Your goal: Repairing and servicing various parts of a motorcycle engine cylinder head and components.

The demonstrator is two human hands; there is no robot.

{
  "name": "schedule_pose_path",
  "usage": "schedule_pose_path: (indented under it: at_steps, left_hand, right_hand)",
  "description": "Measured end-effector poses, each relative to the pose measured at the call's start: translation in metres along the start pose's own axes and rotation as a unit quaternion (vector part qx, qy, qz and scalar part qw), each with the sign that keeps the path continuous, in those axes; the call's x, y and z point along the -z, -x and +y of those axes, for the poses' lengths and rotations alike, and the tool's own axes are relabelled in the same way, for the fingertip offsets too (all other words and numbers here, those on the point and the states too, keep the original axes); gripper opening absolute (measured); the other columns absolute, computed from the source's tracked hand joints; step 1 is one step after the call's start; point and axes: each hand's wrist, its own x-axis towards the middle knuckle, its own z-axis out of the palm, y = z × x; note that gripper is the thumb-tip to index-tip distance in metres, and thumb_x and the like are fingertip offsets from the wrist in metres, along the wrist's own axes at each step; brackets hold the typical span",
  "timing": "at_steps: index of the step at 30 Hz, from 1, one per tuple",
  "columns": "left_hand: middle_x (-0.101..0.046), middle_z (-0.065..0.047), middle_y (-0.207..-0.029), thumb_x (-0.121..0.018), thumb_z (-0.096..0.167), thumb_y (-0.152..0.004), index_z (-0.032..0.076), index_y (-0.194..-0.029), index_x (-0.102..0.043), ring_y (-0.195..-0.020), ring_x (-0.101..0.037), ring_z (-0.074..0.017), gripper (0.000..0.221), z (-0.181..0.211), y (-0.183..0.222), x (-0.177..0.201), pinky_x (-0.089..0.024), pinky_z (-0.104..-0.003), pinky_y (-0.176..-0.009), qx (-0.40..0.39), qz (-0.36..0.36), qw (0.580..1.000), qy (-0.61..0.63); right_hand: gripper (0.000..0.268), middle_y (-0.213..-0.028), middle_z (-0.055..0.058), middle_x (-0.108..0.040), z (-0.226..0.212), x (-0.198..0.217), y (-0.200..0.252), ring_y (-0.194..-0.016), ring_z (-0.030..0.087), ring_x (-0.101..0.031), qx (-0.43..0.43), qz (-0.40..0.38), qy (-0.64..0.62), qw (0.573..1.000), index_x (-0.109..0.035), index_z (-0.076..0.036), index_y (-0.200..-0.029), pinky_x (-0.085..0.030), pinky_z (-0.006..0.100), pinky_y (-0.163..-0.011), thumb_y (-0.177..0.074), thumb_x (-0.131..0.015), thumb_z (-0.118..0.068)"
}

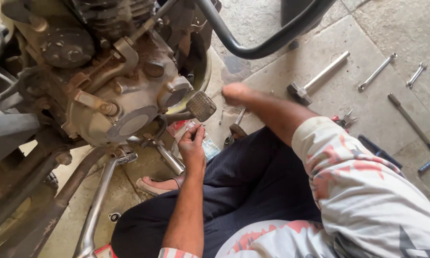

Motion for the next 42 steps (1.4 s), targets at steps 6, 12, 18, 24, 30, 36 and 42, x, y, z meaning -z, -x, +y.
schedule_pose_path:
  at_steps: [6,12,18,24,30,36,42]
  left_hand:
    - [-0.073,-0.002,-0.090,-0.075,0.006,-0.093,0.000,-0.107,-0.078,-0.079,-0.063,-0.0096,0.016,0.000,0.002,0.001,-0.052,-0.024,-0.075,0.025,-0.017,0.999,0.017]
    - [-0.074,-0.002,-0.095,-0.073,0.007,-0.093,0.000,-0.110,-0.076,-0.085,-0.066,-0.0089,0.018,0.010,0.010,-0.002,-0.054,-0.024,-0.080,0.016,-0.078,0.997,0.008]
    - [-0.074,-0.004,-0.093,-0.072,0.014,-0.097,-0.002,-0.113,-0.073,-0.083,-0.066,-0.0119,0.024,-0.012,0.008,0.002,-0.054,-0.026,-0.081,0.026,-0.139,0.990,0.001]
    - [-0.076,-0.009,-0.093,-0.072,0.025,-0.097,-0.006,-0.113,-0.072,-0.082,-0.070,-0.0128,0.035,0.006,0.018,0.004,-0.058,-0.029,-0.080,0.063,-0.159,0.985,-0.002]
    - [-0.061,0.002,-0.082,-0.077,0.044,-0.093,-0.006,-0.119,-0.073,-0.068,-0.057,-0.0089,0.057,-0.027,0.010,0.014,-0.060,-0.030,-0.078,0.072,-0.212,0.970,0.094]
    - [-0.062,0.003,-0.078,-0.075,0.042,-0.087,-0.006,-0.114,-0.070,-0.067,-0.061,-0.0073,0.056,0.007,0.025,-0.003,-0.057,-0.028,-0.075,0.112,-0.183,0.975,0.053]
    - [-0.057,0.004,-0.073,-0.074,0.038,-0.090,-0.005,-0.113,-0.070,-0.057,-0.050,-0.0055,0.049,-0.005,0.020,-0.005,-0.059,-0.028,-0.074,0.121,-0.170,0.977,0.050]
  right_hand:
    - [0.030,-0.110,0.008,-0.078,-0.007,0.046,0.049,-0.098,0.025,-0.073,0.006,-0.035,-0.044,0.998,-0.074,-0.015,-0.118,-0.059,0.040,-0.088,-0.090,-0.067,-0.011]
    - [0.029,-0.103,0.002,-0.080,-0.065,0.059,0.148,-0.093,0.018,-0.076,0.191,0.067,-0.183,0.962,-0.070,-0.017,-0.122,-0.058,0.035,-0.089,-0.093,-0.067,-0.019]
    - [0.030,-0.087,0.003,-0.079,-0.091,0.041,0.181,-0.070,0.015,-0.075,0.224,0.053,-0.207,0.951,-0.074,-0.018,-0.121,-0.059,0.033,-0.067,-0.092,-0.069,-0.016]
    - [0.030,-0.084,0.000,-0.075,-0.104,0.043,0.201,-0.058,0.012,-0.065,0.143,-0.034,-0.393,0.908,-0.071,-0.012,-0.120,-0.054,0.029,-0.050,-0.092,-0.061,-0.009]
    - [0.018,-0.083,0.004,-0.077,-0.104,0.073,0.277,-0.073,0.016,-0.073,0.283,0.141,-0.186,0.930,-0.073,-0.009,-0.102,-0.059,0.036,-0.065,-0.085,-0.074,-0.017]
    - [0.036,-0.105,-0.006,-0.072,-0.153,0.275,0.401,-0.092,0.011,-0.071,0.030,0.097,-0.020,0.995,-0.071,-0.036,-0.119,-0.058,0.032,-0.082,-0.096,-0.053,-0.058]
    - [0.016,-0.080,0.003,-0.076,-0.130,0.440,0.301,-0.070,0.014,-0.075,0.148,0.418,-0.161,0.882,-0.078,-0.011,-0.100,-0.059,0.031,-0.060,-0.090,-0.075,-0.024]
